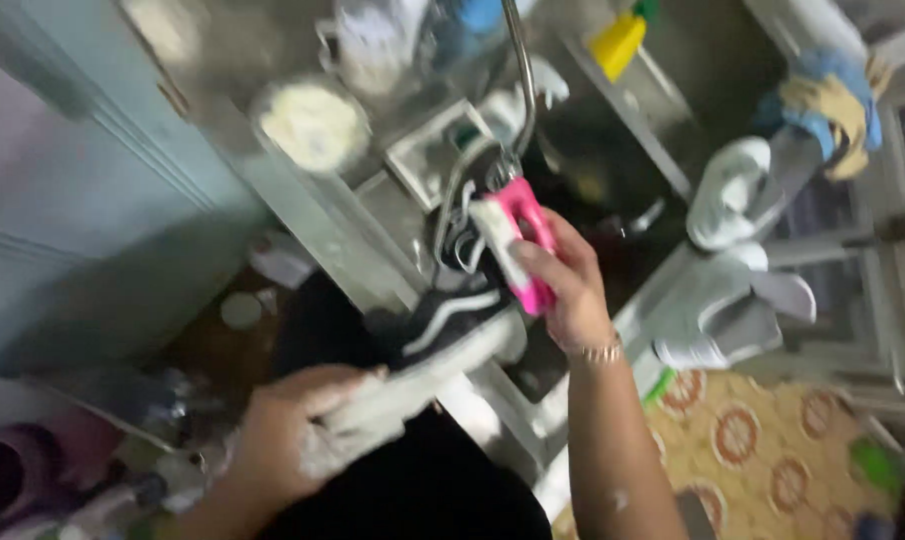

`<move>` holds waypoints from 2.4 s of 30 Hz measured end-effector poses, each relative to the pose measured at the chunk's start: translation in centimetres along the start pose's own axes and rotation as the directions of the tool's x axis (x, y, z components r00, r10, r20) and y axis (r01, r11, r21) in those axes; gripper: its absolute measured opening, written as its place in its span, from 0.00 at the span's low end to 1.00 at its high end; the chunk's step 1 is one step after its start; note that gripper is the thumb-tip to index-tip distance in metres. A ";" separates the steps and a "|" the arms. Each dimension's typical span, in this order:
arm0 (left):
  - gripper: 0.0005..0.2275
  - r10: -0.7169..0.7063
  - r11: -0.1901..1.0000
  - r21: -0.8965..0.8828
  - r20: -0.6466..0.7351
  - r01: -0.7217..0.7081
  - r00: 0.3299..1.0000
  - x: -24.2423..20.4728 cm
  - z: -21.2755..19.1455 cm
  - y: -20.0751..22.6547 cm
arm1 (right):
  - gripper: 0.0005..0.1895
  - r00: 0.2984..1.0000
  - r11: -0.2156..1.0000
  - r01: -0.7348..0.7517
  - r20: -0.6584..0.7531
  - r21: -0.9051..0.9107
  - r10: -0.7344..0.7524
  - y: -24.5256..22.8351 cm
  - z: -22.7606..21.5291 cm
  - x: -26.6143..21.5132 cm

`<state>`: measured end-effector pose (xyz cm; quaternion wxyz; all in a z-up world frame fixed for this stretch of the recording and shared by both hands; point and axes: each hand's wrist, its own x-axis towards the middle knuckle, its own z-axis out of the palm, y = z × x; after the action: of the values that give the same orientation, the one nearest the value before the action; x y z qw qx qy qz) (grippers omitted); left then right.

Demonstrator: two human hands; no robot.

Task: The person is cleaning sneakers in a sink using soap and a brush.

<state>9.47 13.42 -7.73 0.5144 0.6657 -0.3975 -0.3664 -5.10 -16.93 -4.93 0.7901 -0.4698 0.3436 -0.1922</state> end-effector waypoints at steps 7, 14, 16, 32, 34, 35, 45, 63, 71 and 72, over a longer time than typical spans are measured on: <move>0.26 0.255 0.967 0.034 -0.060 -0.253 0.965 1.1 -0.7 0.6 | 0.17 0.867 0.654 0.177 -0.198 -0.736 -0.458 4.3 -1.0 -10.5; 0.26 0.134 0.984 0.117 0.013 -0.134 0.991 1.9 -1.4 1.8 | 0.14 0.757 0.252 0.304 0.072 -0.919 -0.649 5.8 -2.3 -9.3; 0.25 0.047 0.976 0.214 -0.004 -0.045 0.999 2.1 -1.3 3.0 | 0.12 0.752 0.266 0.290 0.047 -0.919 -0.657 5.5 -1.3 -9.5; 0.22 -0.024 0.956 0.291 0.016 0.018 1.000 2.1 -1.9 3.2 | 0.07 0.729 0.318 0.380 0.069 -0.869 -0.681 7.3 -3.1 -8.2; 0.20 0.018 0.943 0.333 0.005 -0.019 1.000 2.0 -1.6 3.3 | 0.08 0.776 0.390 0.254 -0.055 -0.885 -0.629 6.3 -2.4 -8.4; 0.19 0.059 0.926 0.373 -0.004 -0.054 0.998 2.1 -1.3 3.3 | 0.10 0.805 0.454 0.120 -0.181 -0.883 -0.566 5.8 -2.1 -8.5; 0.17 -0.037 0.959 0.283 0.091 0.010 0.995 1.9 -1.8 1.2 | 0.12 0.834 0.430 0.098 -0.161 -0.898 -0.528 5.0 -2.2 -8.0; 0.23 0.140 0.925 0.358 -0.017 -0.124 0.990 1.4 -0.7 3.5 | 0.07 0.839 0.590 0.401 0.023 -0.700 -0.543 6.3 0.3 -10.3; 0.24 0.112 0.926 0.360 0.037 -0.118 0.993 1.5 0.1 4.9 | 0.14 0.725 0.388 0.547 0.189 -0.742 -0.662 6.8 1.3 -10.9; 0.24 0.113 0.924 0.363 0.039 -0.119 0.993 1.3 -0.1 4.5 | 0.14 0.724 0.389 0.547 0.186 -0.741 -0.664 6.8 0.9 -10.8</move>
<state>9.41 11.53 -3.44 0.3994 0.7216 -0.5017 -0.2610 -11.99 -6.31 -6.63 0.3668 -0.8299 0.2494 -0.3383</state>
